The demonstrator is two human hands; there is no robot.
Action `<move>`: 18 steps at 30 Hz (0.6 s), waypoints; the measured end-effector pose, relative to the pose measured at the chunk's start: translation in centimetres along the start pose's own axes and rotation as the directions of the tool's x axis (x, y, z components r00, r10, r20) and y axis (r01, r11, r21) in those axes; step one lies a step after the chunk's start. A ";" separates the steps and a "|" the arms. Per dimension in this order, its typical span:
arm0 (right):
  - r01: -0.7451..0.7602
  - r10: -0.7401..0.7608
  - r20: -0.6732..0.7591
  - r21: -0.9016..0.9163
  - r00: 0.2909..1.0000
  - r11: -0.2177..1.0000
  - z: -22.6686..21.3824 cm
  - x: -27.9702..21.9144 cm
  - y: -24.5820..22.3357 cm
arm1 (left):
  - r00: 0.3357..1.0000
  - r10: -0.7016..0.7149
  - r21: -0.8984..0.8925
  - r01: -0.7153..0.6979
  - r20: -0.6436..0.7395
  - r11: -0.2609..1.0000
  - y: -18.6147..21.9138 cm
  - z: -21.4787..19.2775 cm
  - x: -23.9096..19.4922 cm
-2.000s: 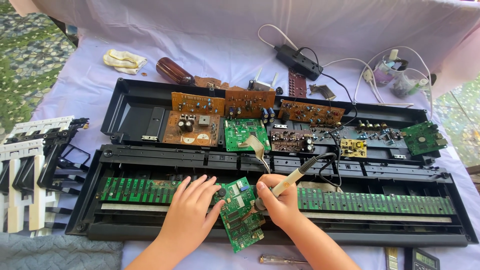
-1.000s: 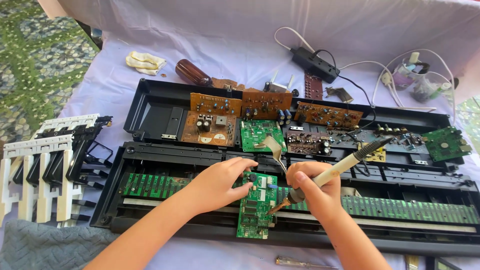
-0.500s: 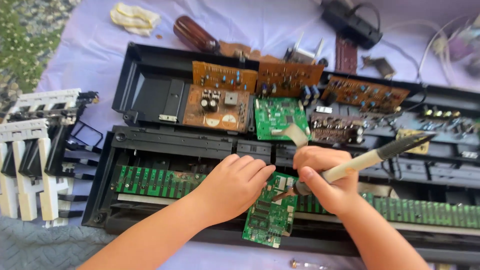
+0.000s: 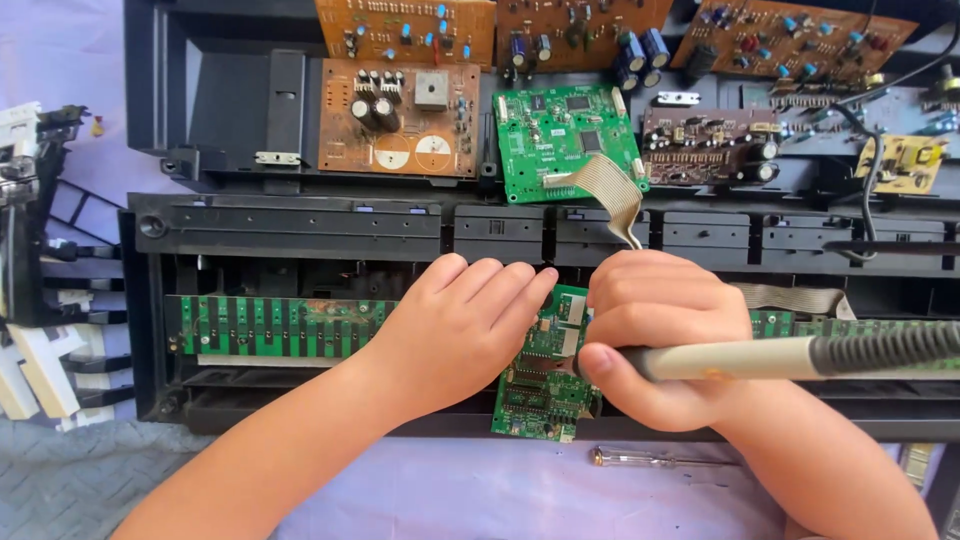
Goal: The person uses a soldering iron to work on a green circuit board held in their left hand. The board is positioned over a disassembled electronic device, likely a keyboard, with various other circuit boards and components visible on the table.
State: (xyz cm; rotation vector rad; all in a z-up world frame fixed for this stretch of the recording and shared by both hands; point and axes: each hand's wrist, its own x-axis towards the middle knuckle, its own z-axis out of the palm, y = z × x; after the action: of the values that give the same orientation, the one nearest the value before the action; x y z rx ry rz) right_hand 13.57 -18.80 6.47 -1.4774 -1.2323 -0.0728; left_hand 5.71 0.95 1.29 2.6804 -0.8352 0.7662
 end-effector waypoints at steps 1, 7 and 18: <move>-0.027 0.029 0.042 -0.055 0.999 0.998 0.1 0.3 -0.7 | 0.999 -0.004 0.019 0.003 0.041 1.000 0.0 -0.3 0.1; 0.000 0.008 0.055 -0.143 0.998 0.990 0.3 0.5 -1.1 | 0.997 -0.013 0.037 0.010 0.075 0.999 0.0 -0.4 0.1; -0.052 0.060 0.092 -0.087 0.994 0.995 -0.1 0.9 -1.0 | 0.998 -0.012 0.093 0.007 0.055 0.996 0.2 -0.4 0.4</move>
State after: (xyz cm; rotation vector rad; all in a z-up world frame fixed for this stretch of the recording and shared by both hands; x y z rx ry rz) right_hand 13.32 -18.47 7.75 -1.6031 -1.2763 -0.0177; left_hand 5.67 0.80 1.86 2.7974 -0.8184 0.7491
